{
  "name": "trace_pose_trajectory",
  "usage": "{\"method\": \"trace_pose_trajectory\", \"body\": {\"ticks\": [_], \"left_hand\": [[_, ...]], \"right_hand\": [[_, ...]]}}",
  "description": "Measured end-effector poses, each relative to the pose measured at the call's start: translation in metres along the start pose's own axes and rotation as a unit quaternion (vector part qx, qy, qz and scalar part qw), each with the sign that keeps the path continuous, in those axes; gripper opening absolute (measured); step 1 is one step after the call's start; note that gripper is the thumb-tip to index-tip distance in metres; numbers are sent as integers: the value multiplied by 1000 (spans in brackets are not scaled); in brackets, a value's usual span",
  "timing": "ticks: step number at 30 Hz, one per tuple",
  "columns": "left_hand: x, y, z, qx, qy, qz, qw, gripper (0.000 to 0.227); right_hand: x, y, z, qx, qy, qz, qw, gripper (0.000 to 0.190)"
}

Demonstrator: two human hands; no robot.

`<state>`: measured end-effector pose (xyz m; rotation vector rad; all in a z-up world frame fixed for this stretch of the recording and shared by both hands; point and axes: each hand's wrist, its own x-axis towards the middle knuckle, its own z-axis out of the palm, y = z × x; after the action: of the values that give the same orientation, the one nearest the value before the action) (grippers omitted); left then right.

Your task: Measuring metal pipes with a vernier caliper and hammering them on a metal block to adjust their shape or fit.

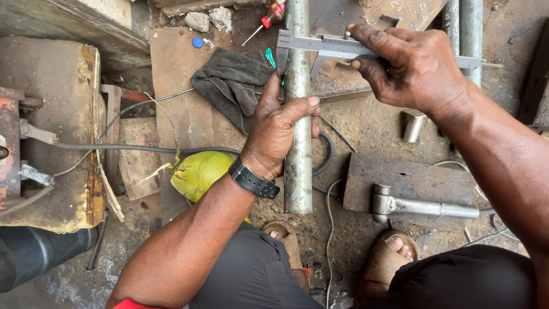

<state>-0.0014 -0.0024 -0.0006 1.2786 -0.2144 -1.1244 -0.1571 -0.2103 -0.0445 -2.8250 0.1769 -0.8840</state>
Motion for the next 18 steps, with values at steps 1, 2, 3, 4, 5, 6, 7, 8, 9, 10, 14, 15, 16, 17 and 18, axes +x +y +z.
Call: {"method": "trace_pose_trajectory", "body": {"ticks": [1, 2, 3, 4, 5, 6, 7, 8, 9, 10, 14, 15, 16, 17, 18], "left_hand": [[0, 0, 1, -2, 9, -8, 1000, 50], [0, 0, 1, -1, 9, -9, 1000, 50], [0, -1, 1, -4, 13, -6, 1000, 49], [0, -1, 1, -6, 17, -3, 1000, 47], [0, 0, 2, -6, 16, -4, 1000, 47], [-1, 1, 3, 0, 20, -10, 1000, 49], [-2, 2, 4, 5, 24, -16, 1000, 50], [-1, 2, 4, 5, 24, -17, 1000, 50], [-1, 2, 5, 7, 26, -17, 999, 48], [-1, 2, 5, 9, 27, -18, 999, 46], [-2, 3, 5, 11, 27, -18, 999, 45], [-3, 4, 6, 16, 32, -23, 999, 45], [-3, 5, 7, 21, 37, -27, 999, 45], [-2, 6, 7, 21, 37, -26, 999, 45], [-2, 5, 6, 18, 35, -29, 999, 47]], "right_hand": [[0, 1, 2, 6, 0, 1, 1000, 42], [-1, 1, 3, 6, -1, 2, 1000, 42], [-2, 2, 4, 22, 1, 5, 1000, 42], [-3, 3, 6, 37, 3, 8, 999, 42], [-2, 3, 5, 37, 3, 9, 999, 42], [-1, 3, 5, 51, -4, 12, 999, 41], [-1, 3, 5, 64, -10, 14, 998, 41], [-1, 3, 5, 64, -10, 14, 998, 41], [-1, 3, 6, 68, -12, 18, 997, 41], [-2, 3, 6, 73, -15, 21, 997, 42], [-2, 5, 8, 83, -13, 18, 996, 41], [-2, 5, 9, 87, -12, 15, 996, 42], [-2, 6, 9, 90, -11, 10, 996, 42], [-1, 6, 9, 90, -11, 10, 996, 42], [-2, 6, 10, 84, -15, 11, 996, 42]]}}
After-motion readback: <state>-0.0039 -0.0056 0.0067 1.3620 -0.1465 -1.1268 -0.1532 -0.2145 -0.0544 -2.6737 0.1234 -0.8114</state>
